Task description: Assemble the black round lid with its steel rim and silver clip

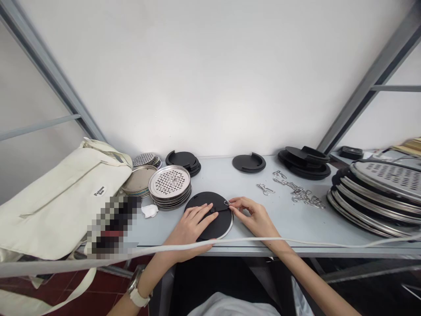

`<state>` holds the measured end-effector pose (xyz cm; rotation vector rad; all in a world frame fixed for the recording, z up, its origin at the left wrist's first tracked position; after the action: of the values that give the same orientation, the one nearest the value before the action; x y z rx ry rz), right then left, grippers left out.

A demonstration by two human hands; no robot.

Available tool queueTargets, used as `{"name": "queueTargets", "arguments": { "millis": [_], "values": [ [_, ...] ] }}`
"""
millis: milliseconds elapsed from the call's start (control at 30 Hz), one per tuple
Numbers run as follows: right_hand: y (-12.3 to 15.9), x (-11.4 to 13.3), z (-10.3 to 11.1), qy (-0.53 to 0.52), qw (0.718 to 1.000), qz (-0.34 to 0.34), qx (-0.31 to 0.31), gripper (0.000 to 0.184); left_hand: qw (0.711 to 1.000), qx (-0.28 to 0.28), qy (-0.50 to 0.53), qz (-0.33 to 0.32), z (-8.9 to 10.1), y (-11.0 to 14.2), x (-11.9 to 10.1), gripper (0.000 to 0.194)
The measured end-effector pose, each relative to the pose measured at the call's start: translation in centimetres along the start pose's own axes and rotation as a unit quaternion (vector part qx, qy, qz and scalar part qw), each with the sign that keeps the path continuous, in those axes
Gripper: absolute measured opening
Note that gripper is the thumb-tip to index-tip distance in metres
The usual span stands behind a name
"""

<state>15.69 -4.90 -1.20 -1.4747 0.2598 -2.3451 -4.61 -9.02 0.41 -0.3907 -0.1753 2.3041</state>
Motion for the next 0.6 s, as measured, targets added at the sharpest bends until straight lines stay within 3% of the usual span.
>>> {"name": "queueTargets", "arguments": {
  "millis": [267,600],
  "values": [
    [0.04,0.19,-0.07,0.008,1.000,0.000,0.011,0.019,1.000,0.009,-0.002,0.006,0.22,-0.12,-0.05,0.061],
    [0.01,-0.04,-0.42,0.020,0.999,0.017,0.028,0.029,1.000,0.018,-0.005,0.014,0.01,-0.01,0.04,0.065]
  ]
}}
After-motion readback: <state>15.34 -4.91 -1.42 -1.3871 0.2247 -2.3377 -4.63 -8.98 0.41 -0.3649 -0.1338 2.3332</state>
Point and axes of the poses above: each hand's wrist, its own y-axis away from the middle knuckle, its own z-axis out of the back of the hand, x = y × z, the point moved 4 cm from there along -y, towards the middle knuckle, and after that the axes turned 1 degree about y, right-handed, at the moved point
